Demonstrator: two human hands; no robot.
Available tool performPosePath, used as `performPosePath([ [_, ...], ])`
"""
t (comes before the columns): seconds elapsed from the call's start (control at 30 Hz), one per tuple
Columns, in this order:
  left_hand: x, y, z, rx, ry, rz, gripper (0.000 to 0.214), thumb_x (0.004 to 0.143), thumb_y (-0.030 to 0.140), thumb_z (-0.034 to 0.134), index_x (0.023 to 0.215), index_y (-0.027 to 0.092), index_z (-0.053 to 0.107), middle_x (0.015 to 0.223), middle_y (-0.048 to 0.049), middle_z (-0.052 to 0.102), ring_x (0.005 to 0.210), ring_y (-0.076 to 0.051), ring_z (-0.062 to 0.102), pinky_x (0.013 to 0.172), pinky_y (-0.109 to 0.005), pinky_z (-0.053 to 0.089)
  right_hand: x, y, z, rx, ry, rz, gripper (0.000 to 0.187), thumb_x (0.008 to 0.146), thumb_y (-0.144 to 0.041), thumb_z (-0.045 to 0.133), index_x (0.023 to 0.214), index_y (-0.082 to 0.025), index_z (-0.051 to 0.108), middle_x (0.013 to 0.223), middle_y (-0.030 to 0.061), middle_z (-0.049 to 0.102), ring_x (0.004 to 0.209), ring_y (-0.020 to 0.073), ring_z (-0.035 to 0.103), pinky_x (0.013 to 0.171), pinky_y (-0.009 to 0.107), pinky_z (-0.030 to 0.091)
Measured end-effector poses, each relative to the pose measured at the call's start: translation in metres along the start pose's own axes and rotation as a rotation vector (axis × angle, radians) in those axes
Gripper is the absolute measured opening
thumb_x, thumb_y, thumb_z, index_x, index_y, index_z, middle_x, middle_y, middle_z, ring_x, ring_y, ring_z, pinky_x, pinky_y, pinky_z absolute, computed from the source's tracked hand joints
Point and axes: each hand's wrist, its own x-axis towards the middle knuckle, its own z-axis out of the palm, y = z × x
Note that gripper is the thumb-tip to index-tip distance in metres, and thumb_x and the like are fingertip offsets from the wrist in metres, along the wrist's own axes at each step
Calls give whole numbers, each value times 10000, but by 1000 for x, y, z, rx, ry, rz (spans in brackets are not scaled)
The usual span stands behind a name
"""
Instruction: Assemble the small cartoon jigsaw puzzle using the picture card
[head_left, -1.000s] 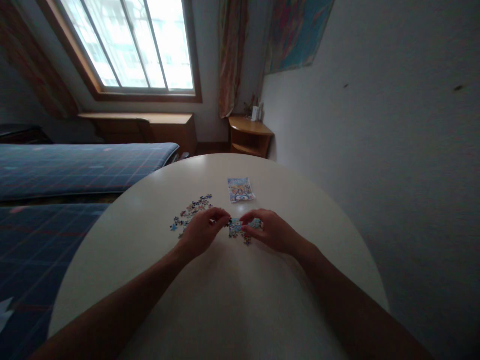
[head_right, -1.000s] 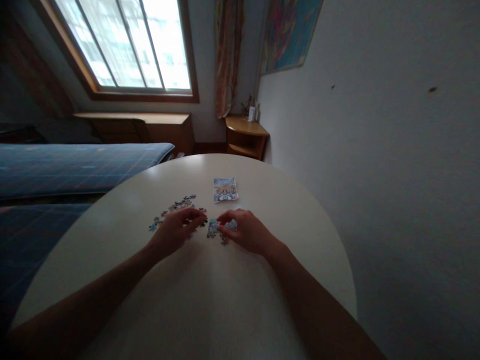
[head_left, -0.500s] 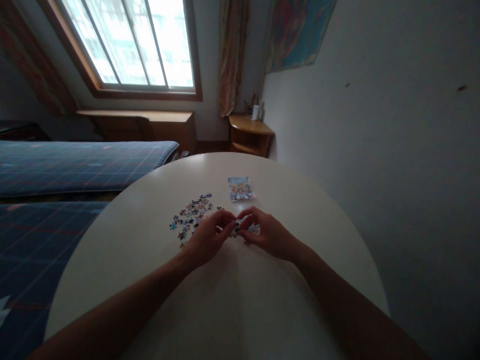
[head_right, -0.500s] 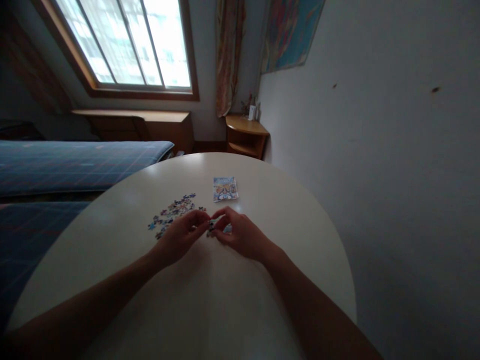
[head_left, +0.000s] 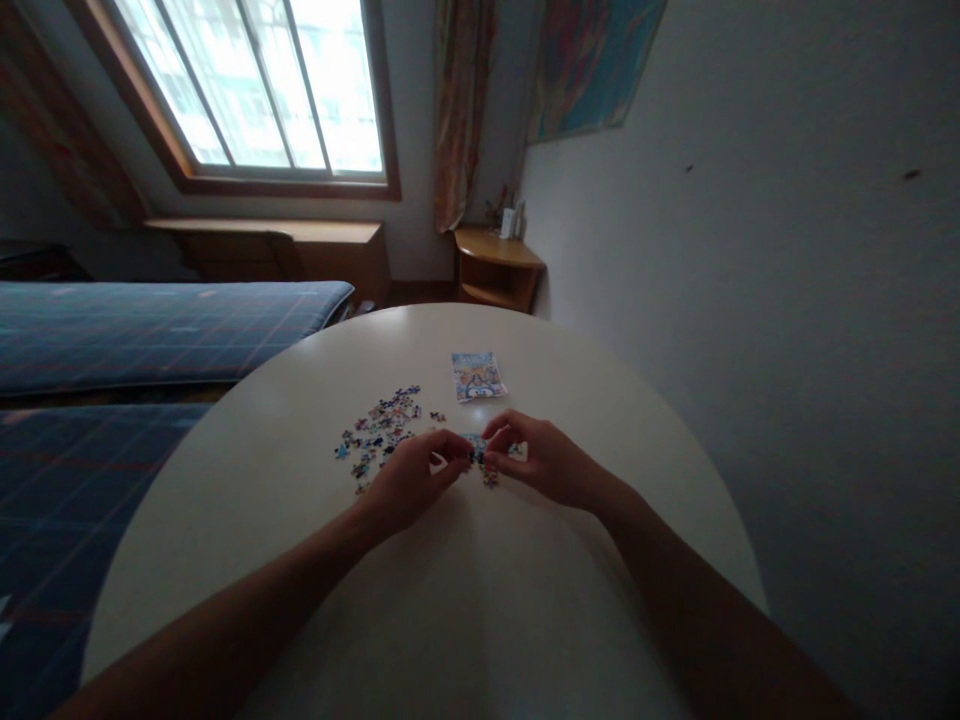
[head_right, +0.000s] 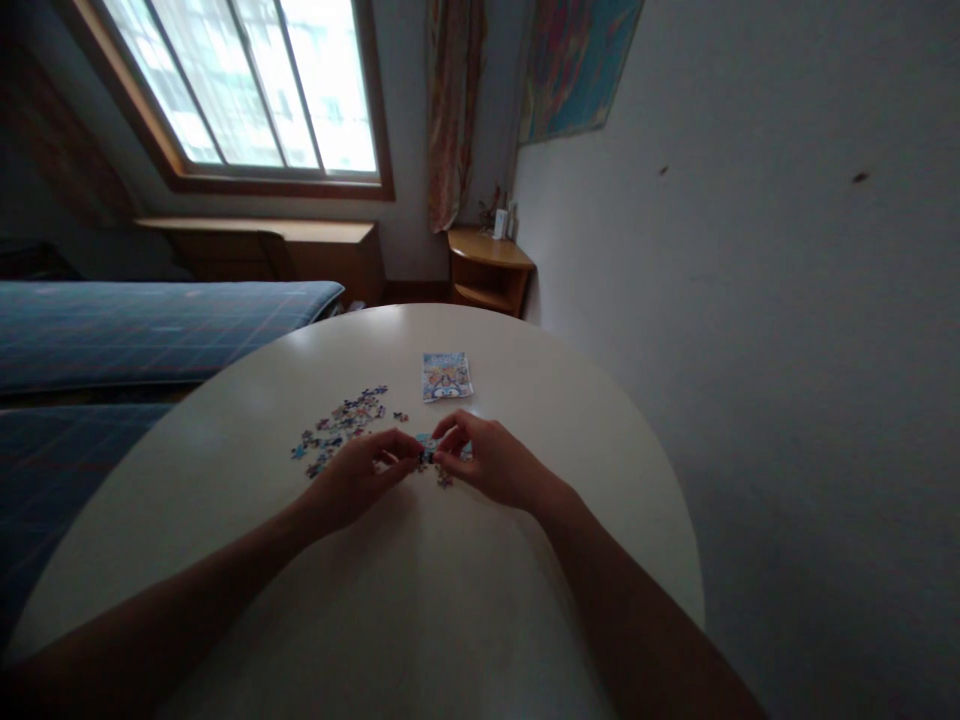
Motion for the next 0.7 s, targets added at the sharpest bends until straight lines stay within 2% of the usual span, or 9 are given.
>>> performPosePath([
  [0.23,0,1,0,40,-16,-12,137,851,213,624,942,205,726,863,-27,764,754,-161,690,749,-296,536,-1,5,-2,-6,-1,-7,192,838,-259,687,1005,-210,606,871,32,749,780,176,710,728,294,517],
  [0.47,-1,0,0,94,-28,-5,139,871,191,613,933,218,735,882,-22,766,785,-168,691,775,-293,533,-2,10,-1,10,-57,-14,149,848,-240,666,978,-185,620,859,50,741,761,171,691,703,282,503],
  [0.6,-2,1,0,237,-45,98,107,881,191,646,926,226,736,913,-18,755,886,-192,667,861,-329,500,-2,11,-1,12,-131,9,93,849,-221,646,923,-166,638,808,48,729,715,160,674,668,265,492],
  [0.7,-3,2,1,305,-89,148,94,894,193,652,929,221,734,923,-19,747,930,-203,643,883,-338,478,-3,10,-2,7,-189,59,113,854,-206,630,960,-166,640,798,37,740,707,154,680,667,255,490],
])
